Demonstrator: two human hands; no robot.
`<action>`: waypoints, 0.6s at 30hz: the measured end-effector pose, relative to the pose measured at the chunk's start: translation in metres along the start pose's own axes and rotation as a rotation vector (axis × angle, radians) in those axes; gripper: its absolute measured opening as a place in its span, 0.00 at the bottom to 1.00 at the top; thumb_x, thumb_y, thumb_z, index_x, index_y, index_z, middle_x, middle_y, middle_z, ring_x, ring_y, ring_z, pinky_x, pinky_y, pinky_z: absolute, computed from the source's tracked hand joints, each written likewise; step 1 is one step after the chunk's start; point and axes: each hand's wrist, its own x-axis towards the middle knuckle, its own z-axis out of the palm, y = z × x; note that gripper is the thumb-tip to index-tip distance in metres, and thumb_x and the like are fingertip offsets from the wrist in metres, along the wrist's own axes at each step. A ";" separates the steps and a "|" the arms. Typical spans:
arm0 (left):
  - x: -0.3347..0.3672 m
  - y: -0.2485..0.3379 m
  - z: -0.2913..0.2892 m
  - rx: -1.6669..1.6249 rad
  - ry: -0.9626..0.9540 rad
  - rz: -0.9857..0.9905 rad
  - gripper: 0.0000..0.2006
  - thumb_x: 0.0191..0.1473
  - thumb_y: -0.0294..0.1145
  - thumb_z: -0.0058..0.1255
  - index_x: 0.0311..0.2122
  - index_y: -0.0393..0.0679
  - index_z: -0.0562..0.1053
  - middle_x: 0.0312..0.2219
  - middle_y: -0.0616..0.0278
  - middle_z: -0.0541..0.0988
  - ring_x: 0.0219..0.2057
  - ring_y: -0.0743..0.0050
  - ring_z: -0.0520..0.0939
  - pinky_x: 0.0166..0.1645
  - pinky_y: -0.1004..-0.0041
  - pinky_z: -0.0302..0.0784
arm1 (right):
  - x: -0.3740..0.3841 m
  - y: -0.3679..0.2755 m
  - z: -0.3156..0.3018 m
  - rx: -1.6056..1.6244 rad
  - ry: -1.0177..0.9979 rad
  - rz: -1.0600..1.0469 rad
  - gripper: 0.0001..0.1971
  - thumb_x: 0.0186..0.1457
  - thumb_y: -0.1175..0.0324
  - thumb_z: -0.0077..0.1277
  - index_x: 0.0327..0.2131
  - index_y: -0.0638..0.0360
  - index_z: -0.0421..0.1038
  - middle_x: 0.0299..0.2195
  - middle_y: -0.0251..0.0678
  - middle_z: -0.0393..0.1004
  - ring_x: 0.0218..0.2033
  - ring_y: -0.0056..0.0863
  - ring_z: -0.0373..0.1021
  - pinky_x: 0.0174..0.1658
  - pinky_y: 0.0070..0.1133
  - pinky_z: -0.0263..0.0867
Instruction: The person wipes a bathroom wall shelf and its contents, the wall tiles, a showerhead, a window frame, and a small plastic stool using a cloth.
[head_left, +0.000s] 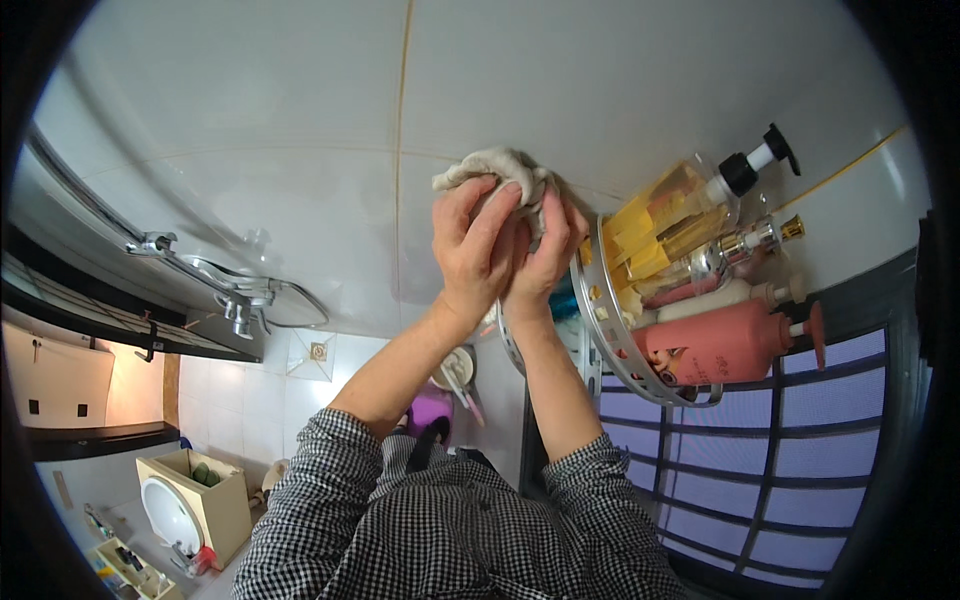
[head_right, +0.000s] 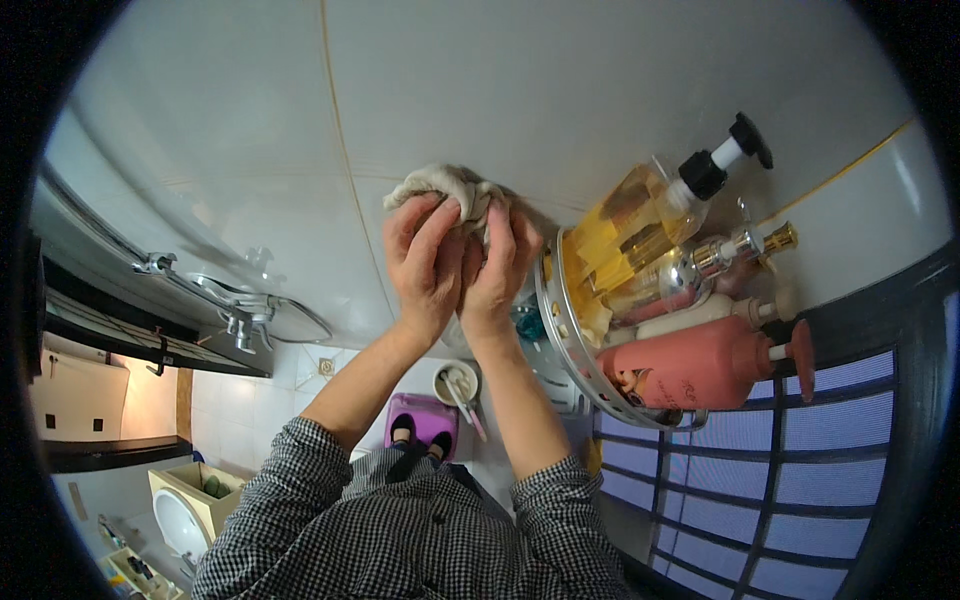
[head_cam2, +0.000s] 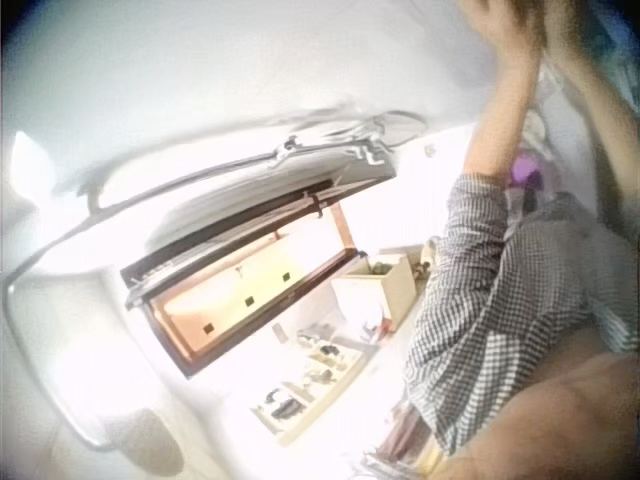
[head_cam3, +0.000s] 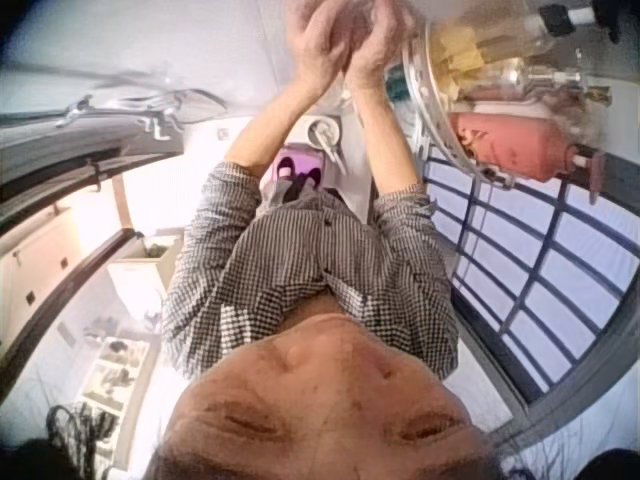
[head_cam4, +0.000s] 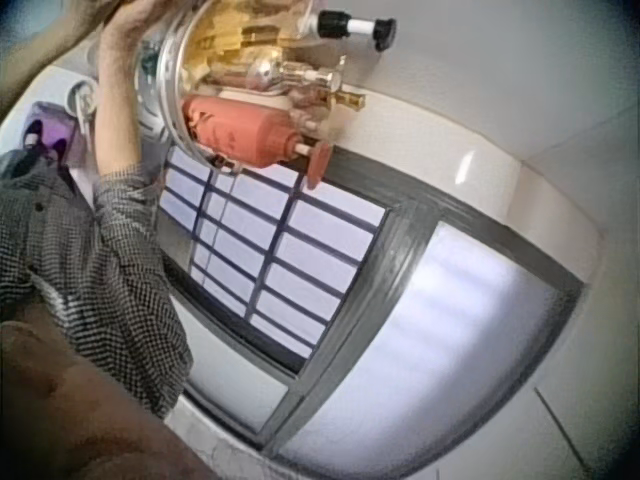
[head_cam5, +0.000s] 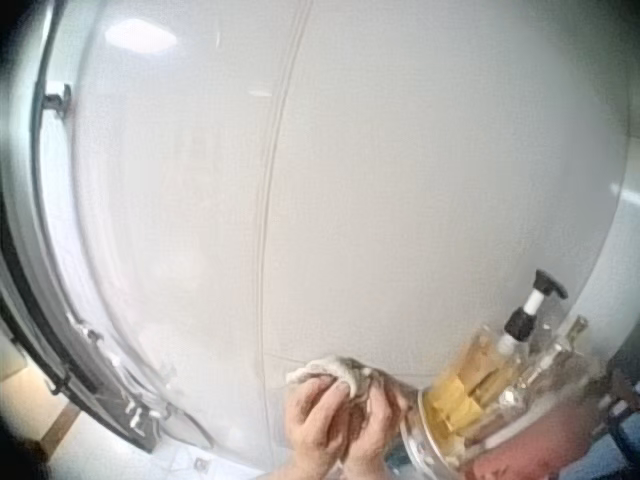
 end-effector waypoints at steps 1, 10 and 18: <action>-0.006 -0.005 0.001 -0.014 0.003 0.018 0.18 0.37 0.18 0.54 0.38 0.44 0.74 0.37 0.54 0.72 0.37 0.57 0.73 0.40 0.67 0.69 | -0.011 0.019 0.008 0.023 0.097 -0.080 0.21 0.47 0.73 0.53 0.47 0.58 0.61 0.43 0.44 0.64 0.43 0.42 0.62 0.44 0.32 0.61; -0.064 -0.029 -0.034 0.053 -0.182 -0.430 0.14 0.43 0.20 0.52 0.38 0.43 0.73 0.35 0.54 0.71 0.35 0.57 0.73 0.40 0.68 0.71 | -0.063 0.012 0.008 0.118 -0.329 0.234 0.18 0.43 0.82 0.45 0.41 0.58 0.66 0.37 0.45 0.66 0.40 0.45 0.65 0.42 0.31 0.63; 0.149 0.054 -0.011 0.189 0.010 0.374 0.19 0.48 0.28 0.46 0.48 0.39 0.68 0.48 0.52 0.68 0.50 0.51 0.67 0.52 0.61 0.63 | 0.157 -0.064 -0.007 0.108 0.279 -0.247 0.16 0.50 0.72 0.47 0.45 0.58 0.66 0.44 0.45 0.64 0.45 0.42 0.62 0.45 0.32 0.61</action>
